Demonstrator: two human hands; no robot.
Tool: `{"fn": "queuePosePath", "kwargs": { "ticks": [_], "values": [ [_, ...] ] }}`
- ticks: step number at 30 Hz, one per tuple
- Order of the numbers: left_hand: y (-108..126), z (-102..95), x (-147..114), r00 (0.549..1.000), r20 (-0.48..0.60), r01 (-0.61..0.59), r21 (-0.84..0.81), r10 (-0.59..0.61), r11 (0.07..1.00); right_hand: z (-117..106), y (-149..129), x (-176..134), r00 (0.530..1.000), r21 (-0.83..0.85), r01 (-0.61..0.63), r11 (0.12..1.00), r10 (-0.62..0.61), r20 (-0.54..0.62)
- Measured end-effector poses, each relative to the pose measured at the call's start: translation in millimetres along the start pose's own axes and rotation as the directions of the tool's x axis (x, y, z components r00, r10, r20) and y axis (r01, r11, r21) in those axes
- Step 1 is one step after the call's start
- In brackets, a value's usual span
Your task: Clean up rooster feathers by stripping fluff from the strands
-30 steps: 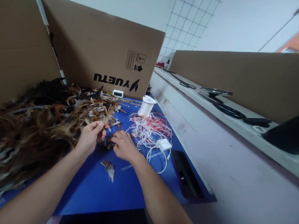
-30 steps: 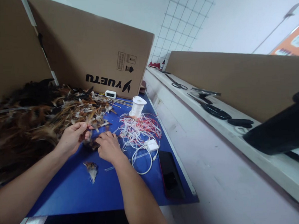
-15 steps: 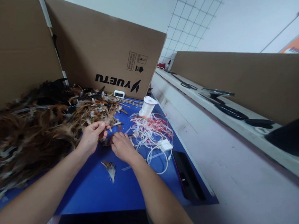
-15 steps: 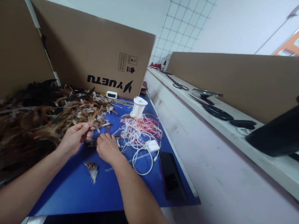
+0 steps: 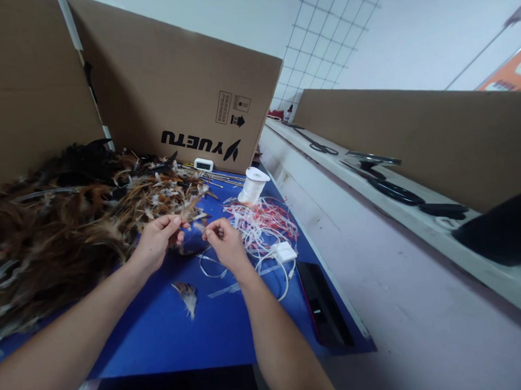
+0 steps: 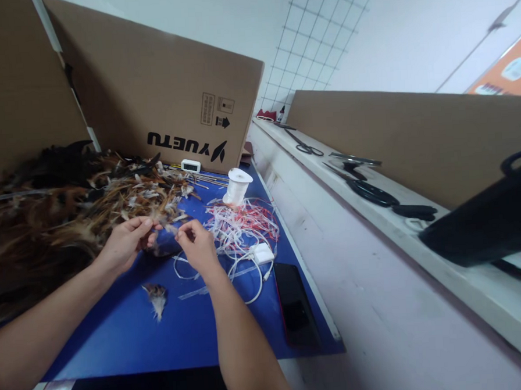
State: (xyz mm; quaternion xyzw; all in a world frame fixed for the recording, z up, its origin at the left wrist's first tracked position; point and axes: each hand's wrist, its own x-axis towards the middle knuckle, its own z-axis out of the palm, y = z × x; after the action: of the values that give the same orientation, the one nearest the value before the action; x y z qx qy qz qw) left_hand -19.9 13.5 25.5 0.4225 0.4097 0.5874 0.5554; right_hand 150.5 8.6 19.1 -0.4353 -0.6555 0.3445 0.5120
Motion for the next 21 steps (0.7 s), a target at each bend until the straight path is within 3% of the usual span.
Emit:
{"fn": "queuePosePath", "kwargs": {
  "ticks": [3,6,9,13,21],
  "values": [
    [-2,-0.8,0,0.999,0.037,0.009,0.040,-0.010,0.999,-3,2,3,0.997,0.206,-0.075,0.976,0.078,-0.008],
    [-2,-0.8,0,0.998,0.067,-0.023,0.090,0.017,0.996,-6,3,4,0.994,0.280,-0.108,0.954,0.107,0.020],
    [-2,0.7,-2,0.992,0.109,-0.080,0.176,0.062,0.981,-12,3,5,0.998,0.210,-0.069,0.975,0.067,0.017],
    [0,0.9,-4,0.980,0.157,-0.171,0.322,0.126,0.931,-22,0,6,0.996,0.017,0.082,0.996,-0.081,-0.026],
    [0,-3.2,-4,0.901,0.372,-0.416,0.596,0.224,0.687,-33,-20,1,0.960,-0.185,0.276,0.943,-0.281,-0.005]
  ]
}}
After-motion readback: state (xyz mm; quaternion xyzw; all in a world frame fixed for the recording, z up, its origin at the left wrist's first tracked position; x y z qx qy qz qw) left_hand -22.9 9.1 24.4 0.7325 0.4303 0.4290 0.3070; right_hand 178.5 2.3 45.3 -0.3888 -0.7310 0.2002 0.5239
